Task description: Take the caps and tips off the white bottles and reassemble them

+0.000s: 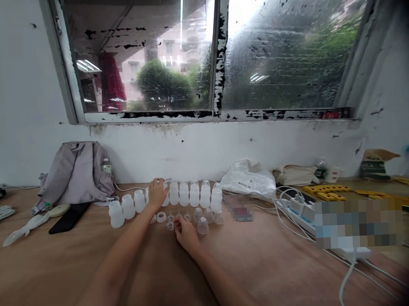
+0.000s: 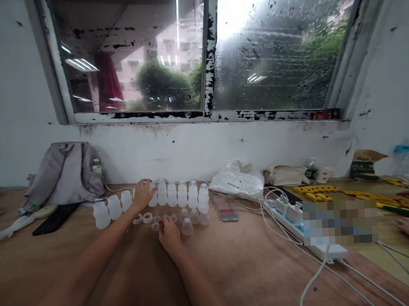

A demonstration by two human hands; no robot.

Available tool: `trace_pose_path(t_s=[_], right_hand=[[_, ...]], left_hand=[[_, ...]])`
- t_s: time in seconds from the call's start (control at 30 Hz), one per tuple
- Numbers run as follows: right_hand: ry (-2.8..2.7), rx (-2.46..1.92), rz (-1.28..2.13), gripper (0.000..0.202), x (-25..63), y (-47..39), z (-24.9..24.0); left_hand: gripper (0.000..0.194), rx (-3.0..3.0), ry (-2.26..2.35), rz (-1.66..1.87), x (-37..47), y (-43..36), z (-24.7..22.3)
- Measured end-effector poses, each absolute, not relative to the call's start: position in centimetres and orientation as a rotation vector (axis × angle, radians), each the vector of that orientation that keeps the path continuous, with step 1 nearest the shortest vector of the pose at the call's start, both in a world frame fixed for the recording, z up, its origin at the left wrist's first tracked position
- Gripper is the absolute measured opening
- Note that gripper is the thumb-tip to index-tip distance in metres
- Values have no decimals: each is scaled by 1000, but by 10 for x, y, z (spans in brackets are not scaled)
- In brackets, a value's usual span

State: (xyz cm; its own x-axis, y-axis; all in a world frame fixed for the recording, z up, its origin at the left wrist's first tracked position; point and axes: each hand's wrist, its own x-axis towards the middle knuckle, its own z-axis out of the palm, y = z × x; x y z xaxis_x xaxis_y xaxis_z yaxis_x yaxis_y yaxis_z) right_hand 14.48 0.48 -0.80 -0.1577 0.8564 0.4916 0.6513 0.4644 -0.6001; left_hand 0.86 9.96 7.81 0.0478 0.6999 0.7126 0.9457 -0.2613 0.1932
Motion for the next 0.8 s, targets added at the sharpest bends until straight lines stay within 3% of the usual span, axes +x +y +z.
trace_pose_path(t_s=[0.17,0.37,0.63,0.8], right_hand=[[-1852,-1238,327,16,146,4,-5],[-1665,-1161,326,16,148,6,2],[-1508,-1145,456,16,149,-2,21],[-1521,-971,650,24,148,-15,43]], left_hand=[[22,-2042,-1603,-1186,9,93,79],[26,-1979,-1345,-1609,6,47,85],[27,-2161,-1351,-1773,12,-23,45],[43,-2317,-1563,-1895,20,-27,26]])
